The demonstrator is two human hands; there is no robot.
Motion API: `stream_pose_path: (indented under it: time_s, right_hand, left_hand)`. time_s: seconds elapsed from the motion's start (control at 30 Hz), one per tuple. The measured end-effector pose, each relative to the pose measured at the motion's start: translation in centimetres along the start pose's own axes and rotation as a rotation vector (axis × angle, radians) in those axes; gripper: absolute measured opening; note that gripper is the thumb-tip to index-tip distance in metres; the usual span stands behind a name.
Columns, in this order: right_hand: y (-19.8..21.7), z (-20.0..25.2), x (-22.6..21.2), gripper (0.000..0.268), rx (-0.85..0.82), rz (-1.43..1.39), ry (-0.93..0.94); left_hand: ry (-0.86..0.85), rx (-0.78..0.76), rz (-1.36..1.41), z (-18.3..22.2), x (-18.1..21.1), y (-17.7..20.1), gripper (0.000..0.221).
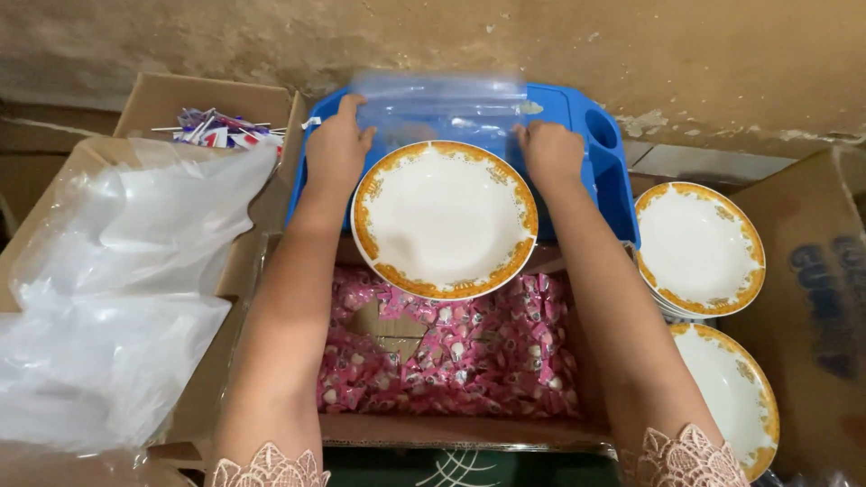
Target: Arranging pink candies from a cardboard box onto decorative plates.
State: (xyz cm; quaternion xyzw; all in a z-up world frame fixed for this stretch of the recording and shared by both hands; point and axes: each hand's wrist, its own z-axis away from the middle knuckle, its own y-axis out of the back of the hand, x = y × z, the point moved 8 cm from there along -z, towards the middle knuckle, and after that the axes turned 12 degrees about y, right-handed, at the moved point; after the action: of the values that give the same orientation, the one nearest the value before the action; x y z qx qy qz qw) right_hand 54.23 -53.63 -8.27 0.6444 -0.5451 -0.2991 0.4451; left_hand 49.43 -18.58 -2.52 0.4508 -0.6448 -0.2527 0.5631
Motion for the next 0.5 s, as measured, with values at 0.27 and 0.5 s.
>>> stream_pose_path:
  time_s: [0.27,0.5]
  right_hand:
    - [2.3,0.9,-1.4,0.040,0.158,0.008,0.040]
    - [4.0,2.8,-1.5,0.047,0.026,-0.323,-0.046]
  left_hand:
    - [-0.064,0.108,0.070,0.9,-0.4,-0.6,0.031]
    - [-0.012,0.007,0.290,3.0,-0.8,1.2,0.030]
